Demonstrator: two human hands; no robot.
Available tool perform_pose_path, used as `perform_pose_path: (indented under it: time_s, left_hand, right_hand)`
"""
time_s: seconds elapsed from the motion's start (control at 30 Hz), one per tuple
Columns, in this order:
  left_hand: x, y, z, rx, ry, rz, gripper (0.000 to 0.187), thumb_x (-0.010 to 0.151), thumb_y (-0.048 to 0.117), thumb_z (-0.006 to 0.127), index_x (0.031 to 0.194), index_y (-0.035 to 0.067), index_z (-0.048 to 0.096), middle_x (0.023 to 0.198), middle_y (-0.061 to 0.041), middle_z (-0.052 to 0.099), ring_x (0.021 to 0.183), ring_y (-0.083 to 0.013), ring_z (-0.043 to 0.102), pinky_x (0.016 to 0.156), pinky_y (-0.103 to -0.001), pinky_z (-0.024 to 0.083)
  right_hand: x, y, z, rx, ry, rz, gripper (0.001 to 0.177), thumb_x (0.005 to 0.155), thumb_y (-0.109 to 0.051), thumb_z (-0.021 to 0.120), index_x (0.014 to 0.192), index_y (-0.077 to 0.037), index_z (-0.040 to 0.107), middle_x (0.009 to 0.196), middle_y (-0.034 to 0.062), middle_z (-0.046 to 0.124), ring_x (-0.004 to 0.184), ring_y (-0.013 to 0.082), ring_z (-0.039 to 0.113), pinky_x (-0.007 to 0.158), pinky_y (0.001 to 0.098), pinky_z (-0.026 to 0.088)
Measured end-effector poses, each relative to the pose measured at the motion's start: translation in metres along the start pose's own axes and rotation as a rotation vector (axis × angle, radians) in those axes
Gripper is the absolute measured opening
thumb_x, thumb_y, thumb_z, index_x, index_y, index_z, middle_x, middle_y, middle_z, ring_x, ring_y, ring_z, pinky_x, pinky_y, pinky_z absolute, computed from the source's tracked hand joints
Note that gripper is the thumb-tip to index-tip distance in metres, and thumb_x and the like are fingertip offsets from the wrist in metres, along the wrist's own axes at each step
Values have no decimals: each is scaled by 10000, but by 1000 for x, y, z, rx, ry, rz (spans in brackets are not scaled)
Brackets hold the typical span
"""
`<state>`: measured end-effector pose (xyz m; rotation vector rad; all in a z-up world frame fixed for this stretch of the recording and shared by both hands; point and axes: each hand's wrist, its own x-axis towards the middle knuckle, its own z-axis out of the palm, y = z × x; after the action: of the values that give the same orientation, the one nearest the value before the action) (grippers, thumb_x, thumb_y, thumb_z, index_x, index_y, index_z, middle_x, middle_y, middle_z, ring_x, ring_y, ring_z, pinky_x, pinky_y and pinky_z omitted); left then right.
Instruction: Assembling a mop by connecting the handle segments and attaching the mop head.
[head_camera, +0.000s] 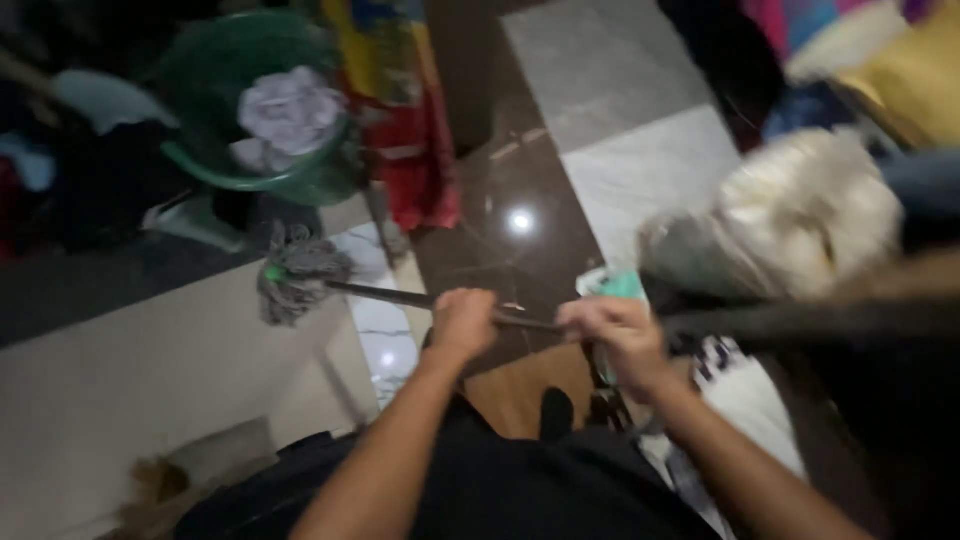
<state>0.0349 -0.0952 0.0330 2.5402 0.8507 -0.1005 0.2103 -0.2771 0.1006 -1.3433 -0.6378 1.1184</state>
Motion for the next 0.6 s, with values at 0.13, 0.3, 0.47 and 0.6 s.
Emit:
perform_pose_path:
  time_s: [0.13,0.3,0.47,0.6]
  left_hand:
    - [-19,-114,-36,-84,105,-267,92,775,126,718,843,147,776,906,-170,739,974,-384,688,865,-512,514]
    - [-44,-182,-100,-197,146,-527,160,862,280,723,829,128,754,978,-179,715,1021,-418,646,884,-522,501]
    - [-29,-205,-98,-189,277,-484,281,955,347,655,851,100,736,954,-175,734,1014,-414,653,924,-538,477]
    - [8,-189,-103,-223,260,-491,111,850,202,675,869,154,774,957,-150,744,1014,-381,677,926,-518,489]
  right_hand:
    - [85,10,114,-127,-175,85,290,984,-255,598,931,-12,749,849,77,727,779,166,666,711,331,538]
    - [151,-5,205,-144,-421,-120,357,1051,-282,565,881,-1,706,826,44,704,800,130,643,781,301,524]
    - [191,-25,216,-145,-484,12,368,1051,-231,563,826,28,694,828,54,684,801,141,582,765,316,486]
    - [219,-36,186,-32,-427,46,379,1052,-227,570,770,18,632,852,65,684,823,156,603,798,328,504]
